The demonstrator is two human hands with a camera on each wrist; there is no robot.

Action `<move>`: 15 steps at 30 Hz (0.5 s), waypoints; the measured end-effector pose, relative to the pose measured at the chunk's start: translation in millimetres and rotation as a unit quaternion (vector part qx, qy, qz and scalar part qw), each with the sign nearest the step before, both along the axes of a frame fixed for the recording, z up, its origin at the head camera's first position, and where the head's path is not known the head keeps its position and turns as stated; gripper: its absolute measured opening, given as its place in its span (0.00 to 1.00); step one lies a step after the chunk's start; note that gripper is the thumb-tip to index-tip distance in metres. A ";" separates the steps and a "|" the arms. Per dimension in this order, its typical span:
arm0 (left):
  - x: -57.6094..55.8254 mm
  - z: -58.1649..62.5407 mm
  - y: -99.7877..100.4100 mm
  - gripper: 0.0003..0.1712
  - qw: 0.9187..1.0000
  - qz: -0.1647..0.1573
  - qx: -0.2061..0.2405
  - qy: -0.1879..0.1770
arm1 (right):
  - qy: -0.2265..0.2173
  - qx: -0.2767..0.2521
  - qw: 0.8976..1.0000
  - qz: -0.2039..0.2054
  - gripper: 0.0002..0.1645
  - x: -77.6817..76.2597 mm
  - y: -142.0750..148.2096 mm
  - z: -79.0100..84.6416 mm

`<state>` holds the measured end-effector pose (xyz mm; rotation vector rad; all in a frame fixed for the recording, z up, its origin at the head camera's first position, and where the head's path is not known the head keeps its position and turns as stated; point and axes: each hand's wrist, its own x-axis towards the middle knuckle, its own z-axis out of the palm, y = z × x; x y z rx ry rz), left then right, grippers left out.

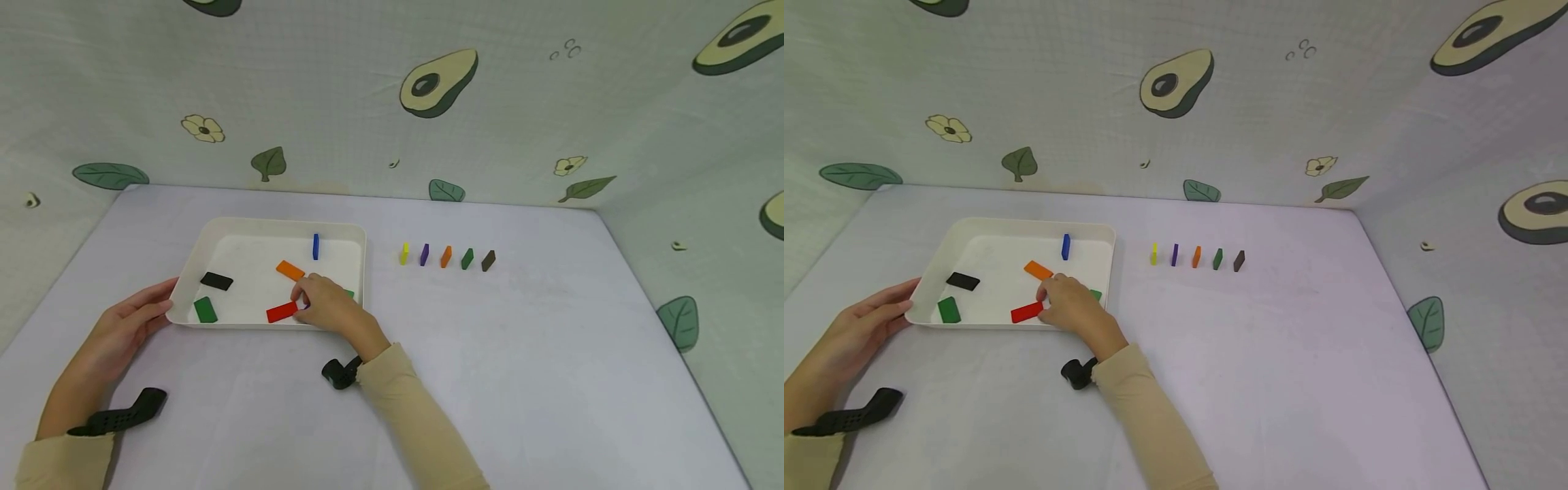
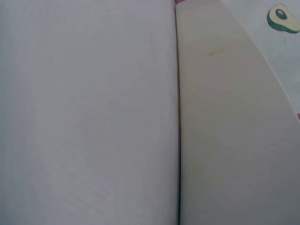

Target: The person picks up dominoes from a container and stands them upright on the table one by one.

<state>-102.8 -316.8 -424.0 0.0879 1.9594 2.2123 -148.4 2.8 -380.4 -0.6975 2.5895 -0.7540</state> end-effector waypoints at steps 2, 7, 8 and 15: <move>0.4 0.2 -0.2 0.22 1.000 -0.002 0.003 0.002 | -0.003 -0.004 1.000 -0.001 0.13 0.1 0.1 -0.1; 1.1 0.6 -0.8 0.22 1.000 -0.004 0.005 0.004 | -0.003 -0.007 1.000 -0.001 0.12 0.6 0.7 0.4; 1.2 0.6 -1.0 0.22 1.000 -0.003 0.004 0.003 | -0.002 -0.007 1.000 0.000 0.12 0.7 1.0 0.6; 0.9 0.6 -1.0 0.22 1.000 -0.004 0.008 0.005 | -0.006 -0.019 1.000 -0.006 0.12 0.7 2.5 0.9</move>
